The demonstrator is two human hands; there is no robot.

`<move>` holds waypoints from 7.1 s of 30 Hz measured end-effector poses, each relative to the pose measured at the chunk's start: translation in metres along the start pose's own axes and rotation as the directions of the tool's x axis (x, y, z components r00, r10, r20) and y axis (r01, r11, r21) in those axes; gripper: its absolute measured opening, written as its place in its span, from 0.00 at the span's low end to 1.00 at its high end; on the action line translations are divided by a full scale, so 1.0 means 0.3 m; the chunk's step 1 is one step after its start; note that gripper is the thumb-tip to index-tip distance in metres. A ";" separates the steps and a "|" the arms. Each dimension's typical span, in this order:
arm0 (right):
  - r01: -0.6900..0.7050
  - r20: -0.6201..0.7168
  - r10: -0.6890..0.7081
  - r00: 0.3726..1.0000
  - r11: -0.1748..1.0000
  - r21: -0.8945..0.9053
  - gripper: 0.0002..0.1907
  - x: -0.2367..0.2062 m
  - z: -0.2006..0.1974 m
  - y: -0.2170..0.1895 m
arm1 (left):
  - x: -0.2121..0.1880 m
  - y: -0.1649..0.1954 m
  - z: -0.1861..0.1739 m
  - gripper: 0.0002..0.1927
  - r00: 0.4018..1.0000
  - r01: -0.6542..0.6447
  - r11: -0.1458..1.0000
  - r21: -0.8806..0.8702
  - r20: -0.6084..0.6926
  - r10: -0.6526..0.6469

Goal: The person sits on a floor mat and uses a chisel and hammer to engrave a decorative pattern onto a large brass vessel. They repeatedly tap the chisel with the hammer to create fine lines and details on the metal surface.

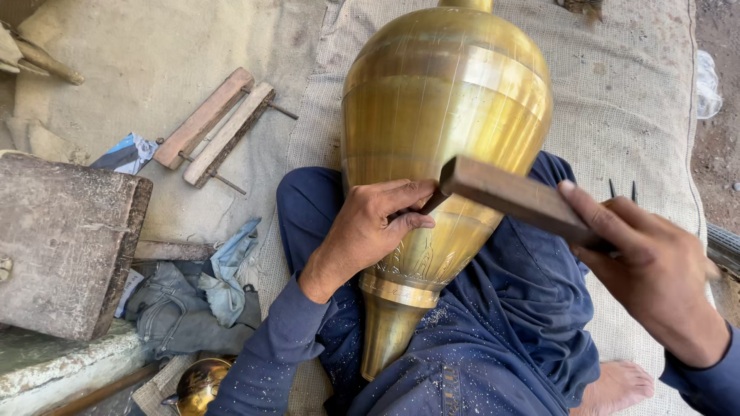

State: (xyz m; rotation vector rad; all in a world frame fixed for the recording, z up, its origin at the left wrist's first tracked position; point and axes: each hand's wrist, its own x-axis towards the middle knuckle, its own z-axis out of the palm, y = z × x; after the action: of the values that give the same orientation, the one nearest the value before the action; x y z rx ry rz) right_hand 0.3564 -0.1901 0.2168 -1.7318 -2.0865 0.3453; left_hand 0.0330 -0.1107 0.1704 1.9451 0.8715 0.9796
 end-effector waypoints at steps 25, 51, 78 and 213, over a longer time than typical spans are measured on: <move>0.040 0.127 -0.011 0.992 0.972 -0.233 0.43 0.014 -0.019 -0.002 | -0.050 -0.027 0.020 0.23 0.992 -0.048 0.998 -0.029 -0.116 0.044; 0.117 0.037 -0.117 0.992 0.993 -0.006 0.42 0.025 -0.141 -0.211 | -0.114 -0.013 0.063 0.20 0.953 0.099 0.991 -0.089 -0.277 -0.120; -0.572 -0.425 0.569 0.704 0.809 0.137 0.34 -0.422 0.508 0.302 | -0.380 -0.423 0.173 0.22 0.606 0.294 0.934 -0.204 -0.715 -0.348; -0.018 0.295 0.198 0.935 0.856 -0.517 0.39 -0.081 -0.074 -0.064 | -0.049 0.024 0.018 0.23 0.993 -0.112 0.992 0.066 -0.022 0.113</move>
State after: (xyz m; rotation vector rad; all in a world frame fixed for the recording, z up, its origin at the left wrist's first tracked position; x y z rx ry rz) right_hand 0.3533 -0.2191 0.2411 -2.2353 -2.4968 0.1312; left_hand 0.0323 -0.1278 0.1698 2.0596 0.8242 1.0551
